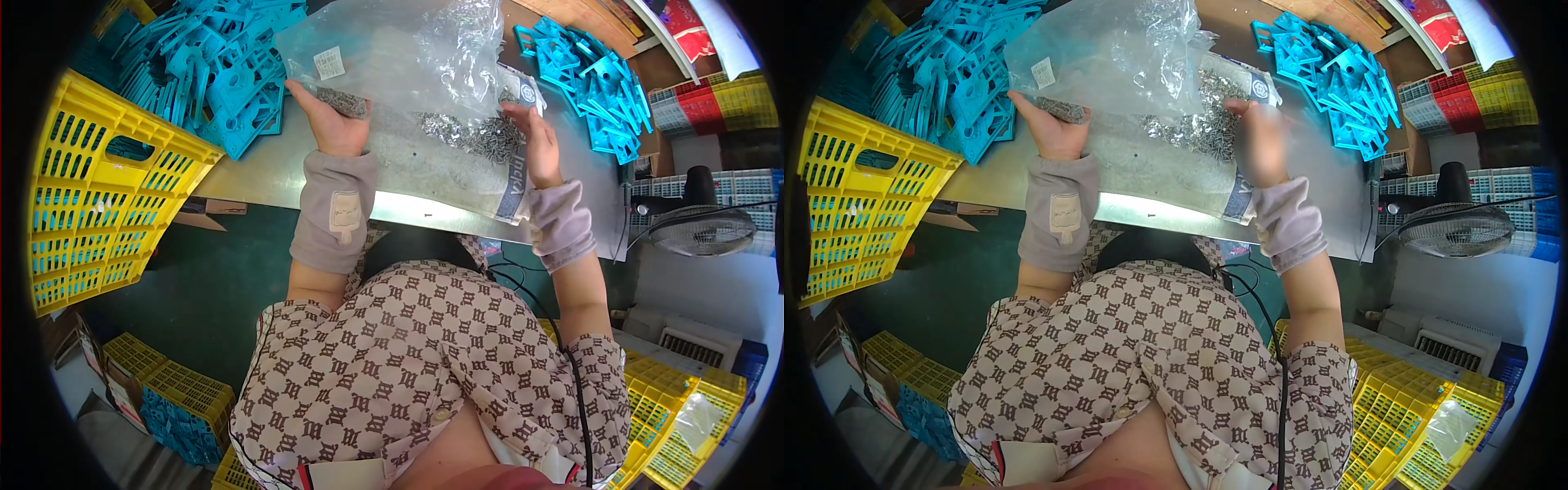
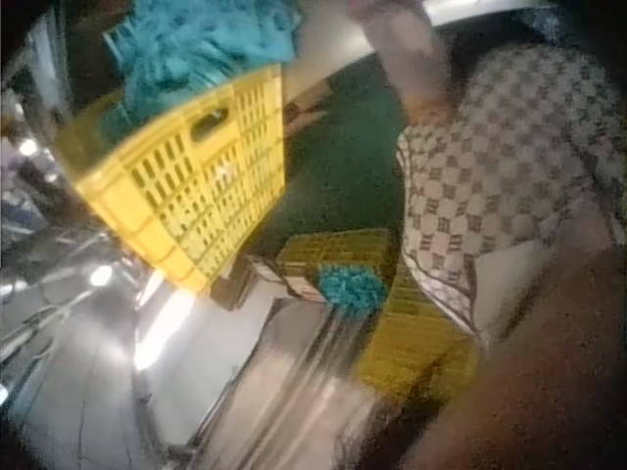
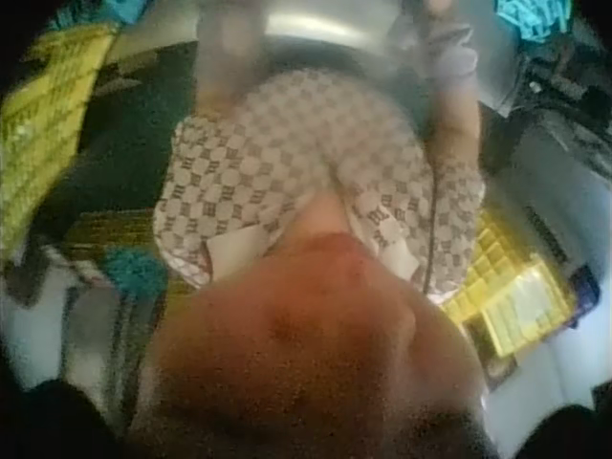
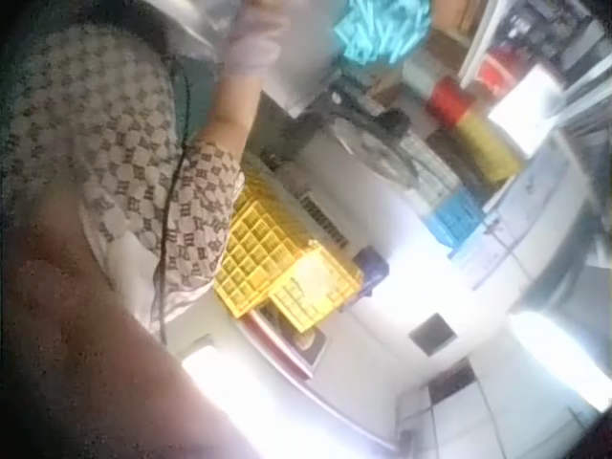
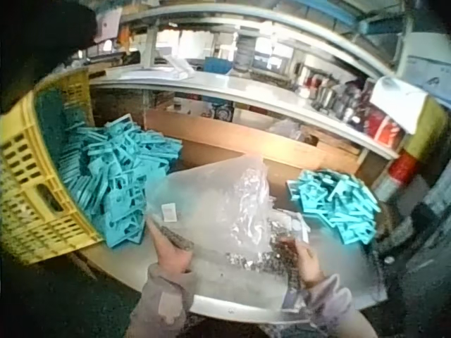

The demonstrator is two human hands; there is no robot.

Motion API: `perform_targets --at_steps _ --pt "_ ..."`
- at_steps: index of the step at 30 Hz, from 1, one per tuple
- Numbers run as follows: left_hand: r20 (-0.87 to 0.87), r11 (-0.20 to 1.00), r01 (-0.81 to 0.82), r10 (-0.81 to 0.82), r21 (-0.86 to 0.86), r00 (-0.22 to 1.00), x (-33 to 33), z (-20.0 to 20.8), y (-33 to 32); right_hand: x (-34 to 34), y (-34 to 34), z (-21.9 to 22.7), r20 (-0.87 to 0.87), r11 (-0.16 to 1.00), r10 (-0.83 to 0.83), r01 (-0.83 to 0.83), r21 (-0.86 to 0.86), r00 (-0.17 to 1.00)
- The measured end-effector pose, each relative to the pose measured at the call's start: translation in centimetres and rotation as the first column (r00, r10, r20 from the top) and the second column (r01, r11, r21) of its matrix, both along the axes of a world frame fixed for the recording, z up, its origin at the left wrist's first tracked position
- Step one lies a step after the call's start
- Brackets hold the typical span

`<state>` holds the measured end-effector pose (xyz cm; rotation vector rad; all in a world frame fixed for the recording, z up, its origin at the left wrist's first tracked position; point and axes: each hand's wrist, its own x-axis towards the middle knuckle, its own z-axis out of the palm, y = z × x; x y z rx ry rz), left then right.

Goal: Assembling small metal components into blue plastic housings at a workstation.

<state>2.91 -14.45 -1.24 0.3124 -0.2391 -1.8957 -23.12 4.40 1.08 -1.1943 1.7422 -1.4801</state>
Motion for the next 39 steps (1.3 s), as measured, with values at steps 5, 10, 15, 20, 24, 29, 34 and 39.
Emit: perform_targets --at_steps 5,10,15,20,24,29,34,39 --pt "0.030 1.000 -0.008 0.009 -0.018 1.000 -1.0 -1.1 -0.4 1.5 1.5 1.5 -0.543 0.993 0.110 -0.067 0.098 0.833" --pt "-0.280 0.787 0.202 -0.428 -0.583 0.860 0.2 -7.8 -4.1 5.2 2.7 1.6 -0.818 0.995 0.068 0.024 0.099 0.572" --pt "-0.177 0.984 0.115 -0.090 0.133 0.980 -1.4 0.9 0.3 6.9 4.6 1.4 -0.703 1.000 0.012 -0.013 0.005 0.711" --pt "0.293 0.984 0.029 0.025 -0.178 0.956 -0.2 -6.2 -2.5 10.3 7.7 0.7 -0.683 0.990 0.113 -0.143 0.013 0.721" --pt "0.055 0.996 0.089 -0.090 0.018 0.994 -0.6 -4.5 -1.9 11.2 11.9 -2.4 -0.756 0.966 0.195 -0.256 0.037 0.625" --pt "-0.008 0.993 0.119 -0.119 0.002 0.993 0.0 -5.1 -2.1 10.9 15.7 -6.2 -0.770 0.933 0.287 -0.348 0.091 0.570" --pt "0.357 0.983 -0.142 0.176 -0.118 0.917 -0.8 -0.3 0.8 9.0 17.9 -13.6 -0.477 0.907 0.311 -0.105 0.409 0.822" --pt "0.641 0.810 0.201 0.256 -0.551 0.723 0.7 -11.2 -5.9 8.4 14.2 -18.9 -0.177 0.776 0.494 -0.339 0.532 0.851"
